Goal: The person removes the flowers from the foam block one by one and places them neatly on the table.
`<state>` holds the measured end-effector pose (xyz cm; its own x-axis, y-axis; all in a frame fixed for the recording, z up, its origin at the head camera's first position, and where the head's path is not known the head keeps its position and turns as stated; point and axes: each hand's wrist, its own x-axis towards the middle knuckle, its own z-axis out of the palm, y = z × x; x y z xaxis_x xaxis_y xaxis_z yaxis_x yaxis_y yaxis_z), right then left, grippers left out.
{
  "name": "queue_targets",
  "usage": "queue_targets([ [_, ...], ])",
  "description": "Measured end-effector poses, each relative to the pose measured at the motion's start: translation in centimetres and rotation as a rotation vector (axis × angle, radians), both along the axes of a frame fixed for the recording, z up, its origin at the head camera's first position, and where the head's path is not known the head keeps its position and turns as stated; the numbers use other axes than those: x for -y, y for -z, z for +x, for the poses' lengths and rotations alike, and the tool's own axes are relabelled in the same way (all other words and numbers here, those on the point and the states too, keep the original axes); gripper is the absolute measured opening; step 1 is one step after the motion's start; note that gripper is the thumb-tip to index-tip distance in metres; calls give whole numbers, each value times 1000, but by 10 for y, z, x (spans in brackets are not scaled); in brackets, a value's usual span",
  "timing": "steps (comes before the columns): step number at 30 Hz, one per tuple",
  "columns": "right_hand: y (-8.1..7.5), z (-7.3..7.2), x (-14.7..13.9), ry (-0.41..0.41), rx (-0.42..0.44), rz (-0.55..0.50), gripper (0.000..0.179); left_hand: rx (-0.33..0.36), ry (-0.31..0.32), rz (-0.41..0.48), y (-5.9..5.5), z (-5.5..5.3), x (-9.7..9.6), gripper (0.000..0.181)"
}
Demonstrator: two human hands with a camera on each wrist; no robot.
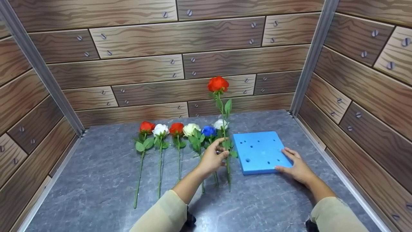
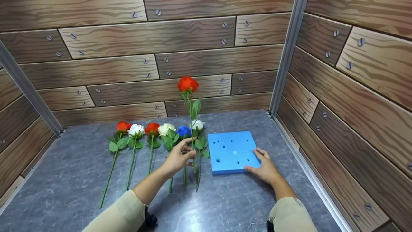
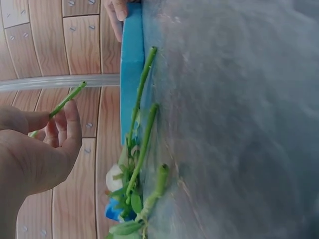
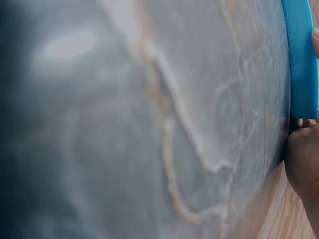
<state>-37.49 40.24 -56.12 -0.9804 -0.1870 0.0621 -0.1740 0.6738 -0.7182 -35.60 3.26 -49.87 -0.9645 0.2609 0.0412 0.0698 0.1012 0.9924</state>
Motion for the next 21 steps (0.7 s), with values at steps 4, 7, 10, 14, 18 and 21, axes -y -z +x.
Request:
queue_targets([
  [4,1,-1,-1,0,6,8,101,8,-7,1,2,4,6,50],
  [7,1,-2,0,-4,9,9,102,5,-20,-1,4,7,11,50],
  [10,1,-1,0,-12,8,11,101,15,-26,-3,6,9,18,50],
  [14,1,-1,0,-15,9,13,101,36,-36,-2,6,13,28,50],
  [18,-2,-1,0,-12,11,26,103,52,-47,-25,6,16,38,49],
  [21,-4,-1,0,-12,15,40,104,63,-45,-40,6,18,45,49],
])
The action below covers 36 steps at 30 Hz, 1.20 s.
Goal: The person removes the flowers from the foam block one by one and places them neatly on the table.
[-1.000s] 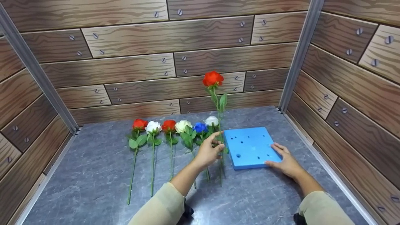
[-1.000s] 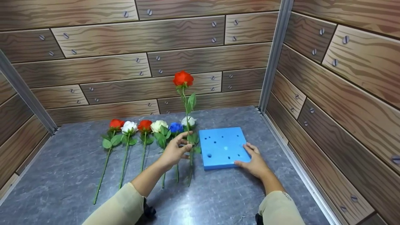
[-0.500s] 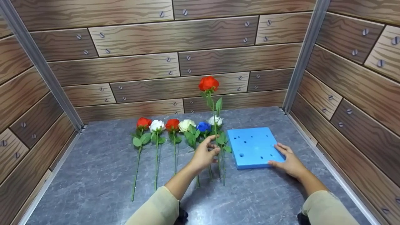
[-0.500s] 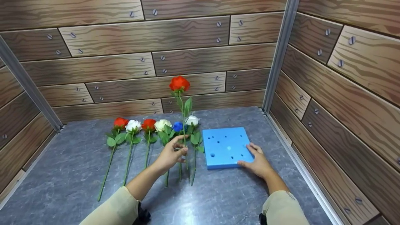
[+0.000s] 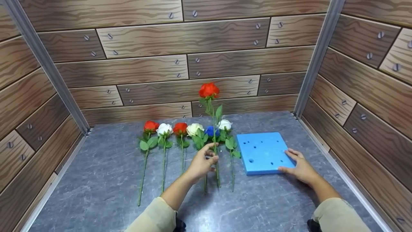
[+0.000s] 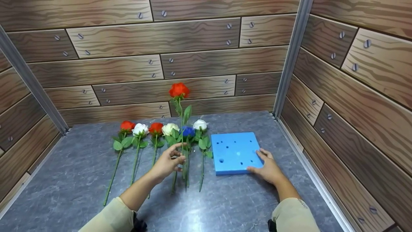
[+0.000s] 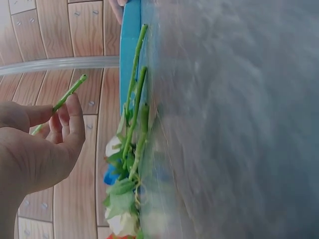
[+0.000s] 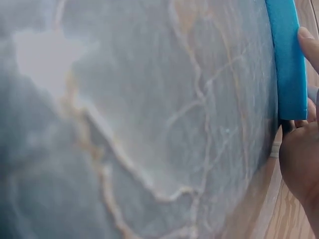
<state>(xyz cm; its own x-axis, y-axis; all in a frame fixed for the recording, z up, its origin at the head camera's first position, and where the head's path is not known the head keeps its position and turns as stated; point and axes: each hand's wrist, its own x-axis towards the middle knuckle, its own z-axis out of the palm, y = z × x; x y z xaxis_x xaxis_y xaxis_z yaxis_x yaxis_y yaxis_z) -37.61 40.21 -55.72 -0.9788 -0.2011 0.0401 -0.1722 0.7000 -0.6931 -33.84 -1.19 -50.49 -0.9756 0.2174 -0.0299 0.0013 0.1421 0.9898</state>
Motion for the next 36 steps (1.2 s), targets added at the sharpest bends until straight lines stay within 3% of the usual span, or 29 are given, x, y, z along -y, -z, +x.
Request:
queue_targets([
  [15,-4,0,3,-10,11,-15,102,-50,-8,-62,-3,9,30,53],
  [36,-1,-2,2,-8,39,-37,105,-11,-88,-114,-5,18,83,55],
])
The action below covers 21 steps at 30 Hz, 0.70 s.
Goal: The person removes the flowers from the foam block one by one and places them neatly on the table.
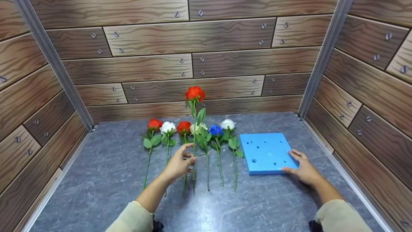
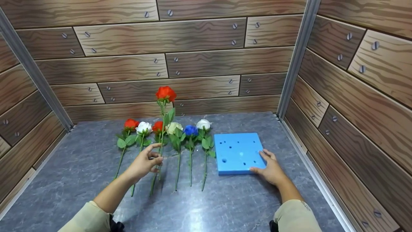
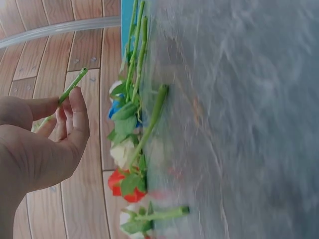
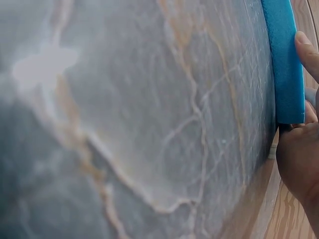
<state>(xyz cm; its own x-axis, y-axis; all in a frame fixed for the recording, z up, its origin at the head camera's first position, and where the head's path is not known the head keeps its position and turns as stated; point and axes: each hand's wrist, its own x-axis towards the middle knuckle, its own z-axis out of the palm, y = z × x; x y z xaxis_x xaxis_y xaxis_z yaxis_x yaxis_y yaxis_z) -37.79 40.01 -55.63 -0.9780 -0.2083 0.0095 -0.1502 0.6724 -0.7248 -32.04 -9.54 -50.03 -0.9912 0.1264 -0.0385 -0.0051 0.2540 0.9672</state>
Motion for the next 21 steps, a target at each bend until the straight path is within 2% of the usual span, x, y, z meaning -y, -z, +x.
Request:
queue_targets([
  [8,-3,1,-1,-2,9,-9,106,34,-28,-7,1,3,18,56],
  [14,-4,1,-3,3,9,-11,105,50,-48,22,0,4,29,55],
  [21,-2,2,-1,0,11,-14,105,45,-132,31,0,9,51,53],
])
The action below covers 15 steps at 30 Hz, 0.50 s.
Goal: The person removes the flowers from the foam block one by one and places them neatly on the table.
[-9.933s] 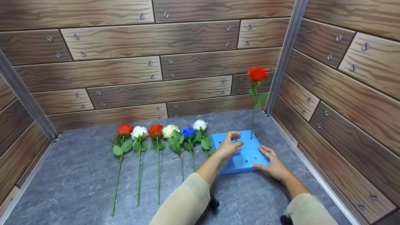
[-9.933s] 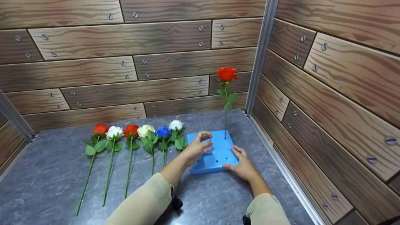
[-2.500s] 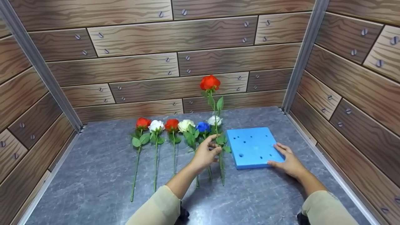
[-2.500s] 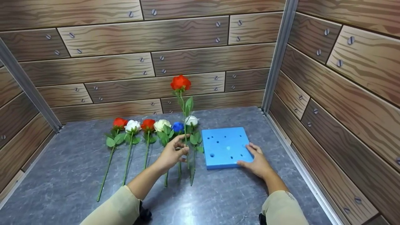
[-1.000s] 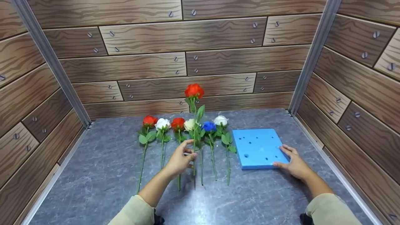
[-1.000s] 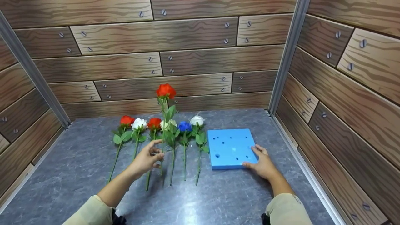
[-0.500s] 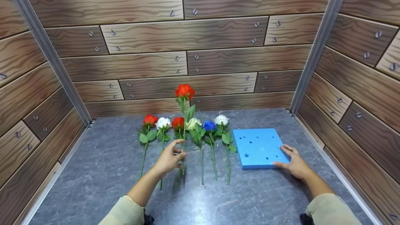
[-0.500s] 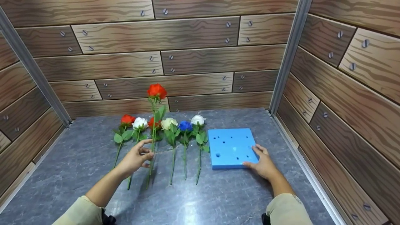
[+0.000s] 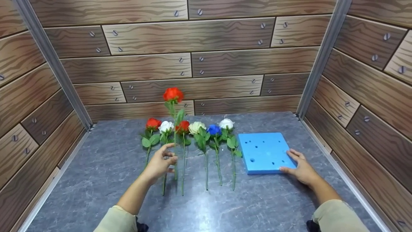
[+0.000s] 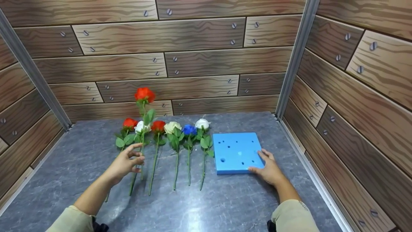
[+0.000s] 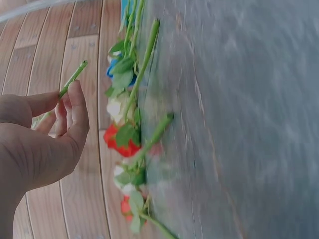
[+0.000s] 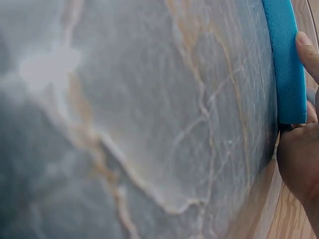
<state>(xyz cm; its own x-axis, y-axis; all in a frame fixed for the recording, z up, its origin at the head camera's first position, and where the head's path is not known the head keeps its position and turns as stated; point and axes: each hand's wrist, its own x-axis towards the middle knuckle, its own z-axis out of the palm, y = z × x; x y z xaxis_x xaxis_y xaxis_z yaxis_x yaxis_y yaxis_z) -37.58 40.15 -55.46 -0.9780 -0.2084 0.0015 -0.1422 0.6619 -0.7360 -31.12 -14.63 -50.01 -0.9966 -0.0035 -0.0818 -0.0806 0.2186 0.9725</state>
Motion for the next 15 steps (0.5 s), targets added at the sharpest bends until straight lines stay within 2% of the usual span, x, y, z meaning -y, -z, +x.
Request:
queue_targets([
  [15,2,0,1,7,-7,-6,103,43,-18,-3,8,17,53,56],
])
